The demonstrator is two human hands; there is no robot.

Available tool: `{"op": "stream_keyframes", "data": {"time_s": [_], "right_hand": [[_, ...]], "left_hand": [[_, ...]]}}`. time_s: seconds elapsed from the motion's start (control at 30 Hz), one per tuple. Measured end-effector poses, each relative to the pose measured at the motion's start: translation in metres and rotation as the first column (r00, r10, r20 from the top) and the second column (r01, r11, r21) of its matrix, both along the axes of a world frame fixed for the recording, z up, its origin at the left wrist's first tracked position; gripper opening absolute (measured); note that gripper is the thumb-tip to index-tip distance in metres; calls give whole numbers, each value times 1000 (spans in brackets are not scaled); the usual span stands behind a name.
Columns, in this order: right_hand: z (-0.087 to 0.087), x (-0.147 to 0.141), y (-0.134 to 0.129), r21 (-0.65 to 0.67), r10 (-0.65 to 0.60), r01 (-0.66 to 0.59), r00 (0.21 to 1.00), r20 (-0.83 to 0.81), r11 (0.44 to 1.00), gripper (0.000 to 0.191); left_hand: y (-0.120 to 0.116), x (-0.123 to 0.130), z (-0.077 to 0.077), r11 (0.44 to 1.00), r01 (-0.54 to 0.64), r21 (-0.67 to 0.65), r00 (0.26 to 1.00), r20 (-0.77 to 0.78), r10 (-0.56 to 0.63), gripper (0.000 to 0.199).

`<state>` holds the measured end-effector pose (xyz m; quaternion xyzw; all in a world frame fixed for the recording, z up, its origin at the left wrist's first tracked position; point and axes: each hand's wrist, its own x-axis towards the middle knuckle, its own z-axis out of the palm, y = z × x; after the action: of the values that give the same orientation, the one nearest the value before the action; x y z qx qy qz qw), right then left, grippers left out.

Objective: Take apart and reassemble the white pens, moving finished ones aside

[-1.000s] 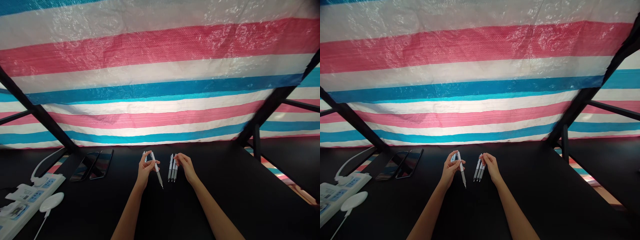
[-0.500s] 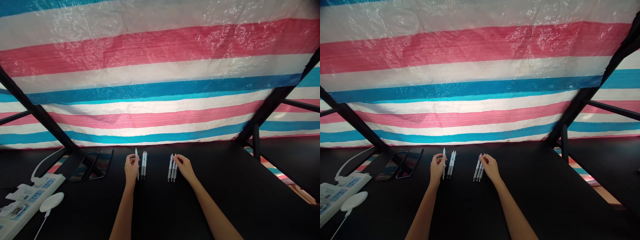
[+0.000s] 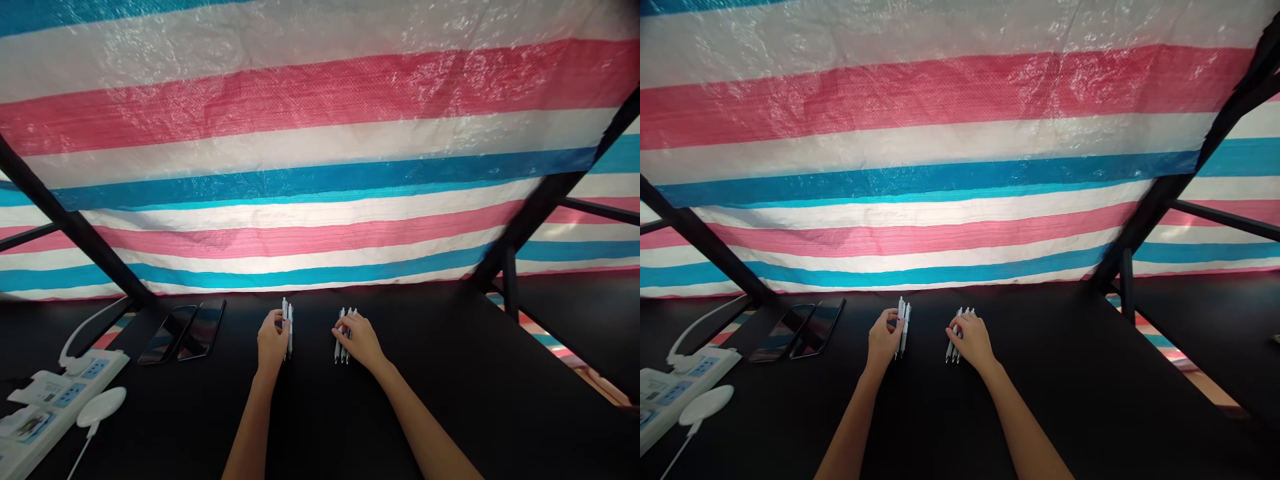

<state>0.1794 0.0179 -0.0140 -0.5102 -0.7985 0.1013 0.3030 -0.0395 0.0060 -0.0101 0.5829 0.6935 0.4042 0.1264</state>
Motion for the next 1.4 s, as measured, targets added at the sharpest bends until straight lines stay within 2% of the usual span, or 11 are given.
{"op": "stream_keyframes", "data": {"time_s": [0.23,0.43,0.7,0.97,1.1,1.23,1.4], "right_hand": [[-3,-2,0,21,-4,2,998,66,1000,14],[-3,-4,-2,39,-1,-4,991,134,999,11],[-1,-11,-4,47,-38,31,986,162,998,13],[-2,-16,-5,53,-75,66,983,167,996,7],[-2,-17,-6,26,-69,66,984,162,997,10],[-3,-16,-5,28,-63,60,990,125,998,14],[-2,-12,-4,15,-97,96,993,66,995,16]], "left_hand": [[-3,16,-2,997,41,65,990,-134,-32,22],[-3,21,-6,1000,29,-2,979,-204,-29,20],[-2,22,-10,999,31,-37,984,-176,-37,16],[6,12,-15,1000,24,-2,998,55,-24,19],[7,9,-14,999,49,3,994,97,-49,20],[6,8,-12,998,65,-22,996,67,-64,22],[4,12,-11,996,65,-53,993,-90,-70,20]]}}
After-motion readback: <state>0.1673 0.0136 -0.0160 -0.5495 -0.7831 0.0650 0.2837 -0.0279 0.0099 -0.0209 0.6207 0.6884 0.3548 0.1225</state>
